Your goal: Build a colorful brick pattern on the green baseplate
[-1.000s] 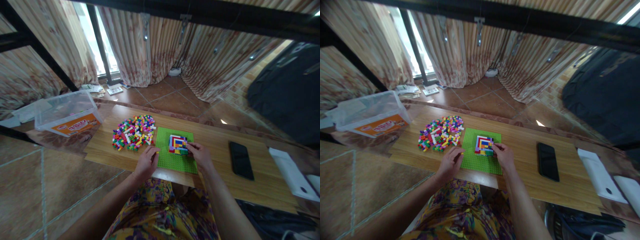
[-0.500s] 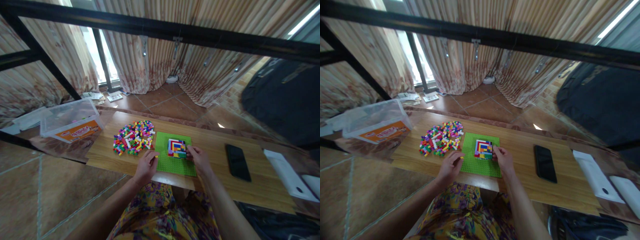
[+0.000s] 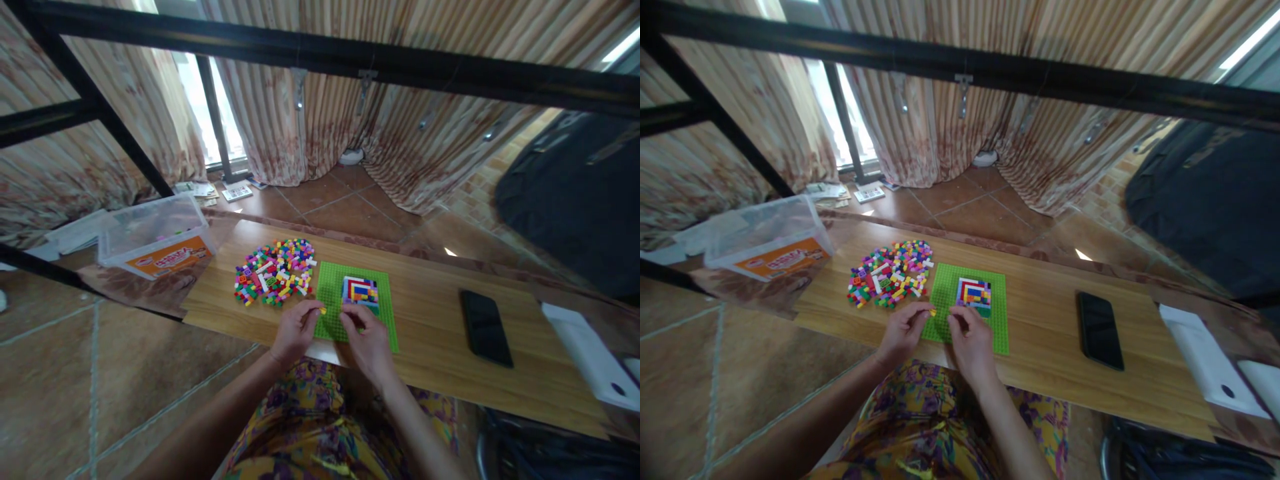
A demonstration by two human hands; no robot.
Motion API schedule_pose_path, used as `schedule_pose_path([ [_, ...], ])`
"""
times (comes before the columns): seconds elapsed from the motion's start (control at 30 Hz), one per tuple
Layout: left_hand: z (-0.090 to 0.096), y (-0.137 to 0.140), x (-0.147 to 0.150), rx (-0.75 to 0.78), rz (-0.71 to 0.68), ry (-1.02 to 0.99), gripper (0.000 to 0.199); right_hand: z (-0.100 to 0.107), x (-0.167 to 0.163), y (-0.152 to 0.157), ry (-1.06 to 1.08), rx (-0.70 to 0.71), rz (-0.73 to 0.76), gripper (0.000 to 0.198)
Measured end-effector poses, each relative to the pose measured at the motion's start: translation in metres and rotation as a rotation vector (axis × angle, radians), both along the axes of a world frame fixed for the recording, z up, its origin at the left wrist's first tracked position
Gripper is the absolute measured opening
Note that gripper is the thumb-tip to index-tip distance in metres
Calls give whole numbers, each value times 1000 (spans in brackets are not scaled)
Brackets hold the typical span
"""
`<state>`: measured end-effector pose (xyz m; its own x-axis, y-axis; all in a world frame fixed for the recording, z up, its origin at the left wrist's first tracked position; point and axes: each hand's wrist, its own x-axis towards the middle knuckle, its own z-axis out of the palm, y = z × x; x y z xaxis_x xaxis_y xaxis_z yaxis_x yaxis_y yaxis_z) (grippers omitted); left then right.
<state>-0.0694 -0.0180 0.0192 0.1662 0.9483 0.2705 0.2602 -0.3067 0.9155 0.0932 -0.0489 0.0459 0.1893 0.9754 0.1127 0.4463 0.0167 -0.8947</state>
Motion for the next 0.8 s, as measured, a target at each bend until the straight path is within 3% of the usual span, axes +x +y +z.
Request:
schedule_pose_path([
  [0.17,-2,0,-1,-34,2,-42,17,-4,-18,1,-145,21,108,23],
  [0.47,-3,3,-2,-65,-7,-49,17,-9,-24,2,-290,231,198,18],
  [0.67,-1,2,-2,-73,-76,9,19,-13,-21,-1,-371,245,196,24],
  [0.8,1,1,-1,-98,-82,34,19,-9,-1,4,-374,246,102,24],
])
